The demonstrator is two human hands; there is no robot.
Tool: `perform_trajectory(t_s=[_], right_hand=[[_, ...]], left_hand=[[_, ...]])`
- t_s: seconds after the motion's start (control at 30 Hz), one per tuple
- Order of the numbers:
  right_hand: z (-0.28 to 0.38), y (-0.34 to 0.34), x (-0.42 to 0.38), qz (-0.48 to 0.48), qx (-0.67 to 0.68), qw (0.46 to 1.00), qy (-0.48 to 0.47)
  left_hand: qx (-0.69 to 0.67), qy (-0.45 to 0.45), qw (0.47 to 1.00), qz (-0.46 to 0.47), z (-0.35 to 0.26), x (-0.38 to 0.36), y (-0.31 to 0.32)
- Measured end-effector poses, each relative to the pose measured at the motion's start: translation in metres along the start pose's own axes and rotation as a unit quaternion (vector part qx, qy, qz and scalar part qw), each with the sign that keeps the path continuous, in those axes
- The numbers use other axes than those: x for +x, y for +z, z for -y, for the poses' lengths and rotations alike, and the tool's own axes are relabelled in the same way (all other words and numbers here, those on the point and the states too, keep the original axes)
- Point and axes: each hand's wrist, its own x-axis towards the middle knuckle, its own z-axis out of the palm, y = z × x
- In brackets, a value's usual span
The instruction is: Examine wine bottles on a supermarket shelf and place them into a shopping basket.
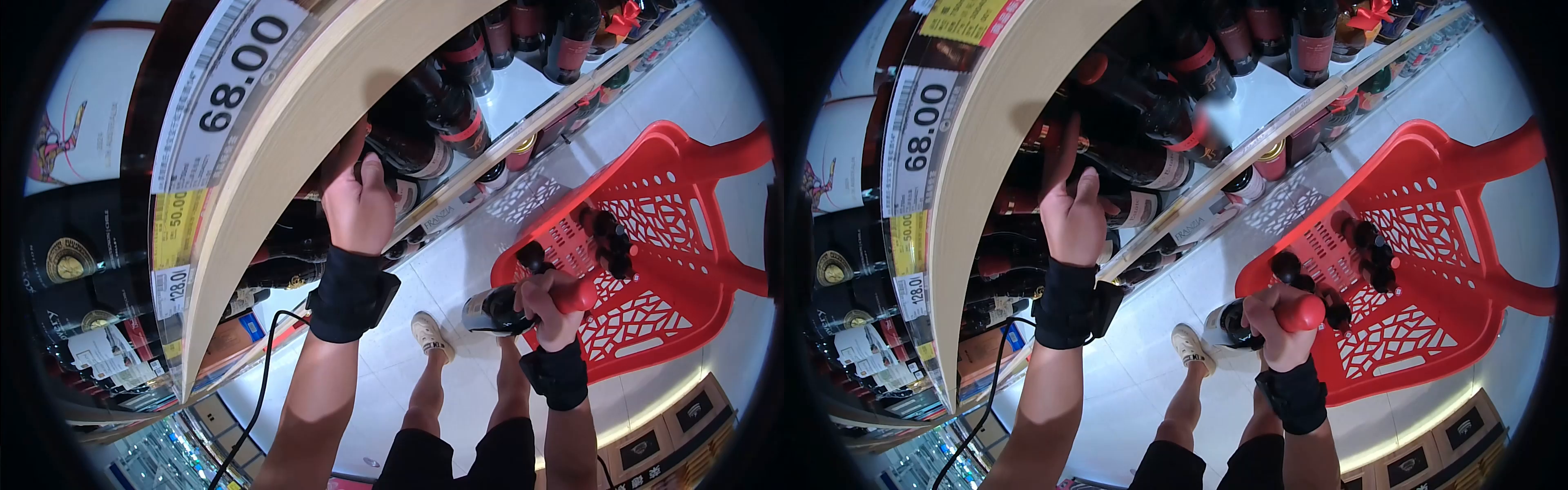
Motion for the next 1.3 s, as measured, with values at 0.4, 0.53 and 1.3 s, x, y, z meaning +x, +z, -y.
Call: perform_trajectory(t_s=[0.4,0.53,1.3], right_hand=[[-0.001,0.032,-0.021,0.025,-0.095,0.995,-0.035],[-0.004,0.052,-0.025,0.026,-0.104,0.992,-0.067],[-0.059,0.158,-0.057,0.043,-0.123,0.989,-0.070]], left_hand=[[0.018,0.059,0.997,-0.034,0.063,-0.114,-0.025],[0.033,-0.002,0.992,-0.122,0.118,-0.161,-0.065],[-0.007,-0.003,0.995,-0.102,0.204,-0.113,-0.211]])
